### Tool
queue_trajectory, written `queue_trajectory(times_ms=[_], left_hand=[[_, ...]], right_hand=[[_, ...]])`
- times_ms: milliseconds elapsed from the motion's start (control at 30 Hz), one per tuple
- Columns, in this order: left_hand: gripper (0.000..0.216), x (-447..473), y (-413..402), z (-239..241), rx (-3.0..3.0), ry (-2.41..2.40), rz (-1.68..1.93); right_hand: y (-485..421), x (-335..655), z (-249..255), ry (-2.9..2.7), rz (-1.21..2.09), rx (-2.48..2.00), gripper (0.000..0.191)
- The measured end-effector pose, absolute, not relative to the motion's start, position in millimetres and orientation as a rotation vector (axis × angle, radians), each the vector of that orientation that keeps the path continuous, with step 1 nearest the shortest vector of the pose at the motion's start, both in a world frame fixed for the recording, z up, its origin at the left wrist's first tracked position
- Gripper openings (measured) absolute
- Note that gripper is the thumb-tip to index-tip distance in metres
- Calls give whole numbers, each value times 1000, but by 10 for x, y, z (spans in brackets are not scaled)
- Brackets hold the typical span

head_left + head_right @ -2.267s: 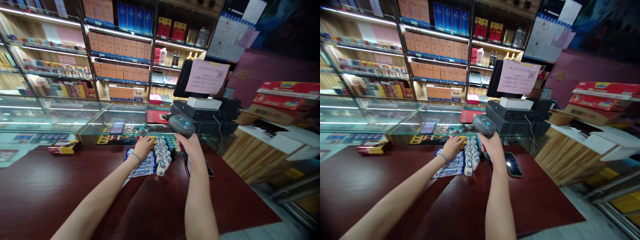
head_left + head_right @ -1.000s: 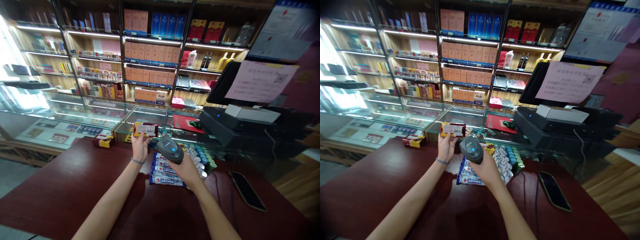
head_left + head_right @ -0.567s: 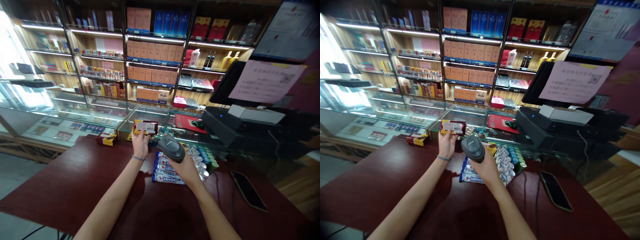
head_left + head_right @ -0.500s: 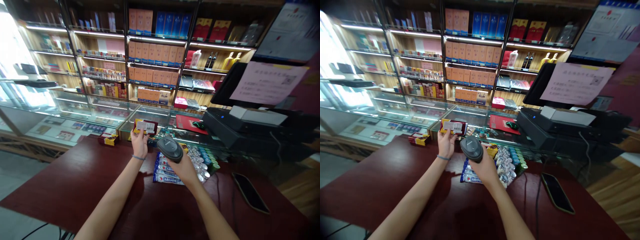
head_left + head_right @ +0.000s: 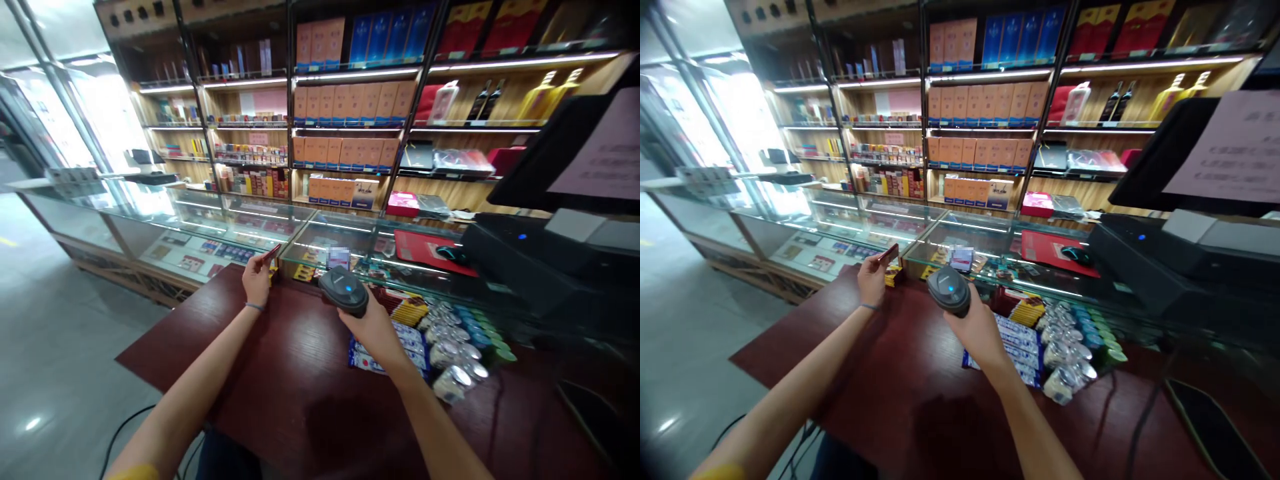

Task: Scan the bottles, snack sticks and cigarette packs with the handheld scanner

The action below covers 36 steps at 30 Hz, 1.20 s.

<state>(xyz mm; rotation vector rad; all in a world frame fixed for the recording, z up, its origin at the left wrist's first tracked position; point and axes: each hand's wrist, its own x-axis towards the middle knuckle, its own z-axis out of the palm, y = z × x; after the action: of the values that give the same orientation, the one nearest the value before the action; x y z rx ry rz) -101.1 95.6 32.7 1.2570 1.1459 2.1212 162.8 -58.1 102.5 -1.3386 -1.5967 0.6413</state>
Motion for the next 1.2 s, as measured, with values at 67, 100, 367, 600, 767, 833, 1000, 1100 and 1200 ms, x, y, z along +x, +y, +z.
queue_trajectory(times_ms=[67, 100, 367, 600, 767, 833, 1000, 1100, 1200], left_hand=[[24, -1278, 987, 230, 1449, 1285, 2019], [22, -1399, 1005, 176, 1549, 1355, 1967], [31, -1909, 1180, -153, 2290, 1597, 1458], [31, -1941, 1322, -200, 2532, 1551, 1115], [29, -1963, 1437, -282, 2583, 1463, 1056], [28, -1960, 1465, -303, 2585, 1451, 1045], [29, -1941, 1483, -308, 2573, 1469, 1003], [28, -1927, 1480, -281, 2581, 1491, 949], [26, -1898, 1468, -235, 2597, 1541, 875]], right_hand=[[-549, 1539, 993, -1619, 664, -1377, 41], [-532, 1496, 973, -1626, 684, -1401, 40], [-438, 1298, 798, -1708, 716, -1488, 32], [-387, 1337, 688, -1717, 715, -1588, 38], [-355, 1374, 632, -1730, 748, -1572, 42], [-350, 1382, 621, -1712, 752, -1568, 42], [-342, 1389, 609, -1686, 779, -1552, 38], [-334, 1384, 611, -1683, 780, -1540, 35], [-341, 1387, 639, -1684, 738, -1515, 34]])
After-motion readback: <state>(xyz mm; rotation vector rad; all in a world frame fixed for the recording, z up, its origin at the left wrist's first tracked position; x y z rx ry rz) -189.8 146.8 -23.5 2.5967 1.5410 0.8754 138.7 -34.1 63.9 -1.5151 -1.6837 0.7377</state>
